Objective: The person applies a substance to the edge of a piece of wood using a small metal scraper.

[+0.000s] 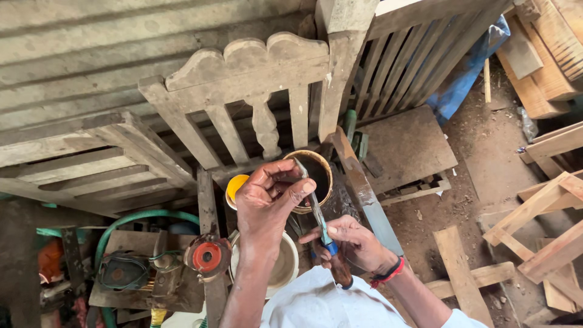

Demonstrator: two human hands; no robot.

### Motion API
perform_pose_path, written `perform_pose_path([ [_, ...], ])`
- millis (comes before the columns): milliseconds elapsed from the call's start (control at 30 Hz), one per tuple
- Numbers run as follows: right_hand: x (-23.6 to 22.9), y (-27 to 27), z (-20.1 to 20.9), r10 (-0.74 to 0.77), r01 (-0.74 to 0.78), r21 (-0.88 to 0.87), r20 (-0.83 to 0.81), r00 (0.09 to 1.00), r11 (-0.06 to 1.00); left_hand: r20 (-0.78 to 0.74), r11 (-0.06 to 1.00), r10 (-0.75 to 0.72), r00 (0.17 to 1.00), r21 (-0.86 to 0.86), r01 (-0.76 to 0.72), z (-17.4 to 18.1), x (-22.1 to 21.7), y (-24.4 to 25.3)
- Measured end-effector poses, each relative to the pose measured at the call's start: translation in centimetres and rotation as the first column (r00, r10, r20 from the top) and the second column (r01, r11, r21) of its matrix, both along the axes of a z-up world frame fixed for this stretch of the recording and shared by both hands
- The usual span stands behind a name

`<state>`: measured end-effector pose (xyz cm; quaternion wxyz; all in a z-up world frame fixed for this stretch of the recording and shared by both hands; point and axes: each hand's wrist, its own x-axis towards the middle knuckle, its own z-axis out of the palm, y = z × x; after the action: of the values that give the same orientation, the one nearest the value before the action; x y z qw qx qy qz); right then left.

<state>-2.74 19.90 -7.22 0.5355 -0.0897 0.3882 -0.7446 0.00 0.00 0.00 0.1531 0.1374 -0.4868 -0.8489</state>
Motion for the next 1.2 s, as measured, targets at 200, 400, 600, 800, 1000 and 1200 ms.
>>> perform_pose_path([
  [200,0.0,-0.3,0.4,-0.003,0.003,-0.004,0.029,1.000,1.000,0.036,0.999,0.047,0.998,-0.013,-0.047,-0.1,-0.2,0.0],
  [400,0.1,-0.9,1.1,-0.078,0.078,0.059,-0.011,0.997,0.995,-0.014,0.993,0.037,0.999,-0.112,-0.039,-1.1,-0.4,-0.4],
  [600,-1.4,-1.9,1.0,-0.051,0.116,0.296,-0.219,0.974,0.948,0.283,0.989,-0.125,0.951,-0.045,0.143,-2.9,-0.6,-1.7],
  [800,-6.8,-1.3,-2.9,-0.107,0.240,0.482,-0.287,0.952,0.843,0.359,0.990,0.140,0.923,-0.058,-0.128,-6.5,0.0,-4.8],
  [1000,-12.7,-2.3,-15.1,-0.286,0.257,0.623,-0.055,0.957,0.739,0.253,0.922,0.382,0.889,-0.174,-0.347,-11.4,-0.3,-6.4],
  [1200,-17.4,-6.2,-31.7,-0.283,0.141,0.771,0.052,0.958,0.621,0.386,0.896,0.445,0.808,-0.193,-0.401,-14.1,-2.0,-8.5],
])
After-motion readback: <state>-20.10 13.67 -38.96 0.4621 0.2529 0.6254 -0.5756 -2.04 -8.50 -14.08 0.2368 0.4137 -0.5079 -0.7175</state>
